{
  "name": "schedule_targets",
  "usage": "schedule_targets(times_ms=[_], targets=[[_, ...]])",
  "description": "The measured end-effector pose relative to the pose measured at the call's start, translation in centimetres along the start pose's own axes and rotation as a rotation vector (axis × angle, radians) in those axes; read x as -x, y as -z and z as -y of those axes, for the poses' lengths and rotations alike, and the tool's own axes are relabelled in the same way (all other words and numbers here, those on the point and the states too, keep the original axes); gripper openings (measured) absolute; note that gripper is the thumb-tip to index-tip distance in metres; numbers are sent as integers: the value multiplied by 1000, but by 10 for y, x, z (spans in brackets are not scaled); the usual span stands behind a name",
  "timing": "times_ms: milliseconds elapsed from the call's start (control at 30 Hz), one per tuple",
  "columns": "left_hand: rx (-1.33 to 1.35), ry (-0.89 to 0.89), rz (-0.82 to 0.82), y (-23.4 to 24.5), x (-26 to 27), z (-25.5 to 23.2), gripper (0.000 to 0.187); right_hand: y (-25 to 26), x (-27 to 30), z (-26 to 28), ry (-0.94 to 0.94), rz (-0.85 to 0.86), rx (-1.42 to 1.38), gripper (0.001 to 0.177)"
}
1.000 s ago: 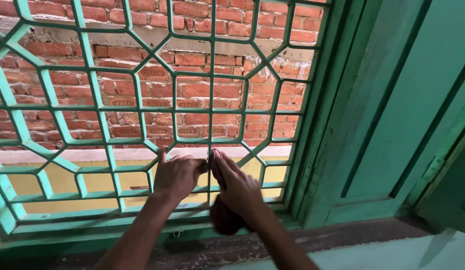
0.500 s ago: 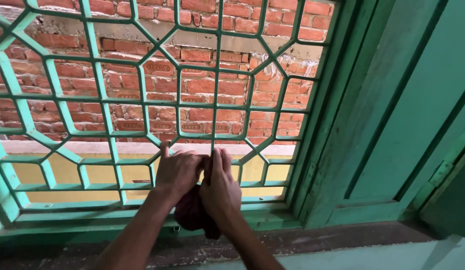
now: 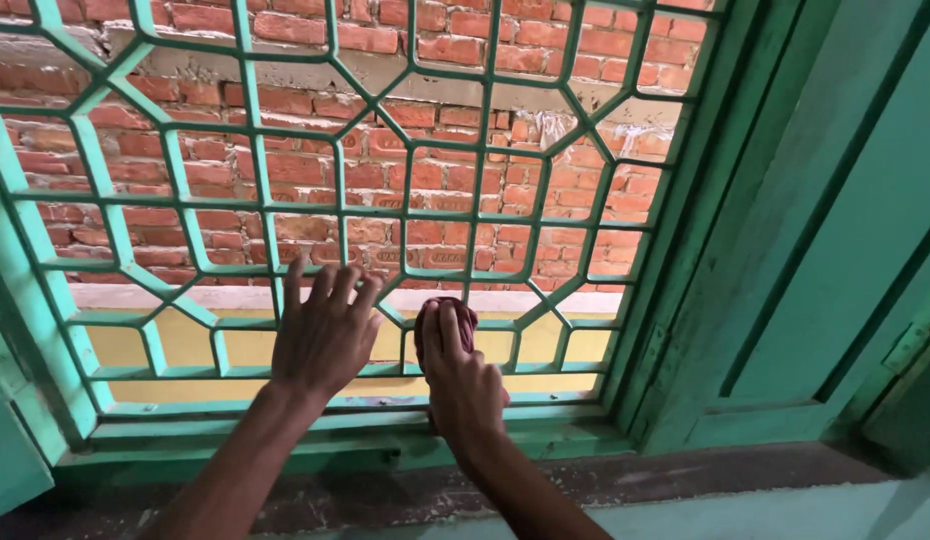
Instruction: The person cleans a window grill by wiping its metal bars with a cloth.
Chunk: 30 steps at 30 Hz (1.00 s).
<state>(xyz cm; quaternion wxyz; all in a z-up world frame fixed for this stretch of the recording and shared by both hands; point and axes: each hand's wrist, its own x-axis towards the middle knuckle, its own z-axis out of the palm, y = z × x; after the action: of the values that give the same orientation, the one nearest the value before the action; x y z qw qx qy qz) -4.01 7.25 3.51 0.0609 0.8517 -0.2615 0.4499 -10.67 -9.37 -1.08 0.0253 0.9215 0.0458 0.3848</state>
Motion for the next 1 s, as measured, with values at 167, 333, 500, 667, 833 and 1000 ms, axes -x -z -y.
schedule_targets(times_ms=[167,333,500,667,833,1000], targets=[[-56,-67,145,11,-17,13,37,-22,-30,52,-313,-126,-583,44],[-80,-46,363,-8,-29,28,17,-65,-50,38,-292,-90,-945,35],[-9,-32,386,-4,-26,26,25,20,-31,30,-167,335,-229,73],[-40,-47,389,13,-28,24,24,20,-36,28,-290,294,-89,66],[-61,-74,287,2,-27,27,18,-51,-62,35,-450,-102,-739,34],[-4,-67,313,-1,-30,31,17,-11,-44,31,-314,13,-641,21]])
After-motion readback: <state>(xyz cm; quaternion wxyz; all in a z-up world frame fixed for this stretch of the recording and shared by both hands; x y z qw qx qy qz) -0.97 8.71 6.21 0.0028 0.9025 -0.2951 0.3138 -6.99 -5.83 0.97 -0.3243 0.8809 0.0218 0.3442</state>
